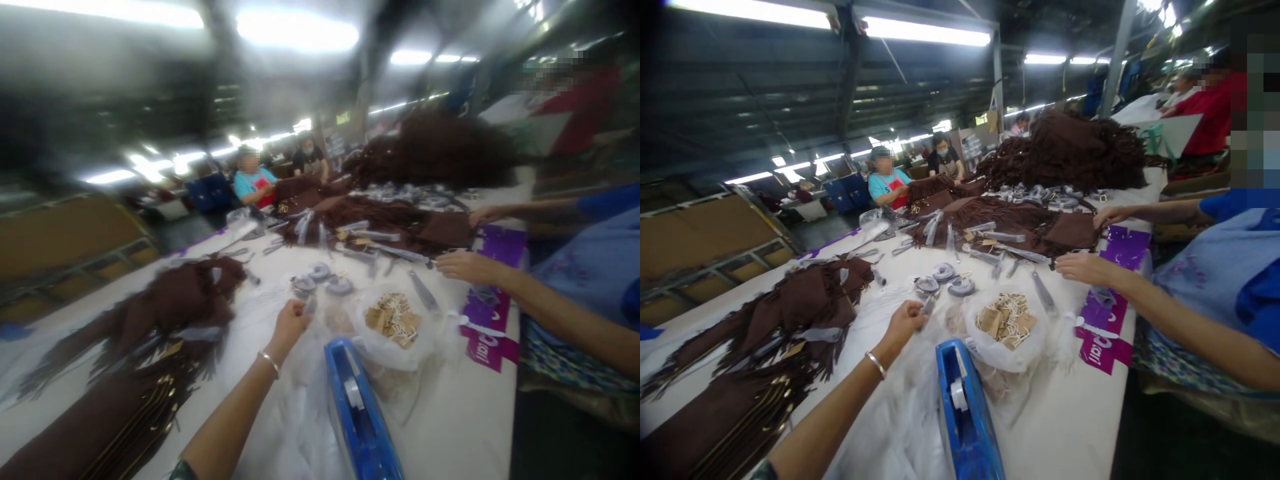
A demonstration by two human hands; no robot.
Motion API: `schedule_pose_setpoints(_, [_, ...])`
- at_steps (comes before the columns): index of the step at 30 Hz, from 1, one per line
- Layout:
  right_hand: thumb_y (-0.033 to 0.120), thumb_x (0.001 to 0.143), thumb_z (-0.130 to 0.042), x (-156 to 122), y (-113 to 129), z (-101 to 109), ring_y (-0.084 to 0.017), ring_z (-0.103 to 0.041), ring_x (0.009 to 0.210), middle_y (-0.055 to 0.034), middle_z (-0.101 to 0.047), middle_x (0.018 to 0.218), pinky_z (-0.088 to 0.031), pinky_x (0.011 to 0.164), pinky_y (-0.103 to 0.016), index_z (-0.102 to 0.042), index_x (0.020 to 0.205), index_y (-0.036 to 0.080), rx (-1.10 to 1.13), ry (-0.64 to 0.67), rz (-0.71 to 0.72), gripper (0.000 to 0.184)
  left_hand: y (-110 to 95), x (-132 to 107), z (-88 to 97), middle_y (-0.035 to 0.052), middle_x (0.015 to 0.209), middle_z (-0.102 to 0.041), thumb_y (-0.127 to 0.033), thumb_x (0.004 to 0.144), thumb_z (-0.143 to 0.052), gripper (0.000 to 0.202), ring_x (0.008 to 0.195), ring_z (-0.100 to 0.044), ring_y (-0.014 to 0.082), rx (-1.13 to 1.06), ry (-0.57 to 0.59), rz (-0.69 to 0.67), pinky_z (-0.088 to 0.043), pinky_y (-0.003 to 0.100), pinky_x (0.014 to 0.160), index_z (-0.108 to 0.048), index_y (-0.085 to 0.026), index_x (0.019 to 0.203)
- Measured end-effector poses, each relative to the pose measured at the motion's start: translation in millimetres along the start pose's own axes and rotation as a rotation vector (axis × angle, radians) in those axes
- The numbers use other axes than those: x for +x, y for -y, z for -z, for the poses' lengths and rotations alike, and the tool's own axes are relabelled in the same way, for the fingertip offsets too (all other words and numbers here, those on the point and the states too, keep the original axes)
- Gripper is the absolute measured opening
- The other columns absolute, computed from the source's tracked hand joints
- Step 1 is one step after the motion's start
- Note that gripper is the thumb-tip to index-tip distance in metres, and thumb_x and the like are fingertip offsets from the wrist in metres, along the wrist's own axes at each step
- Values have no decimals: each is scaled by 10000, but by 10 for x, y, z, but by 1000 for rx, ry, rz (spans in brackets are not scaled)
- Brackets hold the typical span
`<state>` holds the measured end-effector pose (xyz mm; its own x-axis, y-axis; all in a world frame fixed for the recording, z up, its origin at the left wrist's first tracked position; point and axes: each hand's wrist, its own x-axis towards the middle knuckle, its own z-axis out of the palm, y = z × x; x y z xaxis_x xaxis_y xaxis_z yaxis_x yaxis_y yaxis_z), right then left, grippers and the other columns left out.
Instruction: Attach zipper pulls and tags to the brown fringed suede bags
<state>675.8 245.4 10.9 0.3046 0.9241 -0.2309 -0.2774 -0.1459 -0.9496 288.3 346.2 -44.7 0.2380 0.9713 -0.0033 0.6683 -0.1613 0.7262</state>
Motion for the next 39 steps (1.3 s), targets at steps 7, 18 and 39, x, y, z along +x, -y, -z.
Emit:
schedule_pose_setpoints(7, [302,818,-313,-650,-241,-265,-193,-669,998,121,-750,888,-456,545,-195,-747,597,363,-300,327,236,491,-314,-1411,1339,52,1024,-652,-206,756,-626,534,969,-613,221,-270,106,-212,-478,344,836,-477,-214,1268])
schedule_pose_setpoints(18, [279,871,-567,-3785,-2679,-3039,-162,-637,779,4,-697,811,-452,713,-267,-675,813,223,-637,982,193,135,829,-4836,1732,63,1344,-557,-109,790,-520,594,1245,-482,277,407,87,67,-360,470,1080,-427,-291,1348])
schedule_pose_setpoints(39, [289,866,-496,-4123,-2474,-3324,-161,-595,715,8,-662,733,-381,674,-244,-652,751,215,-765,790,258,208,1297,-4718,1448,42,809,-682,-238,827,-526,101,774,-617,202,252,27,276,-373,278,674,-616,-208,792])
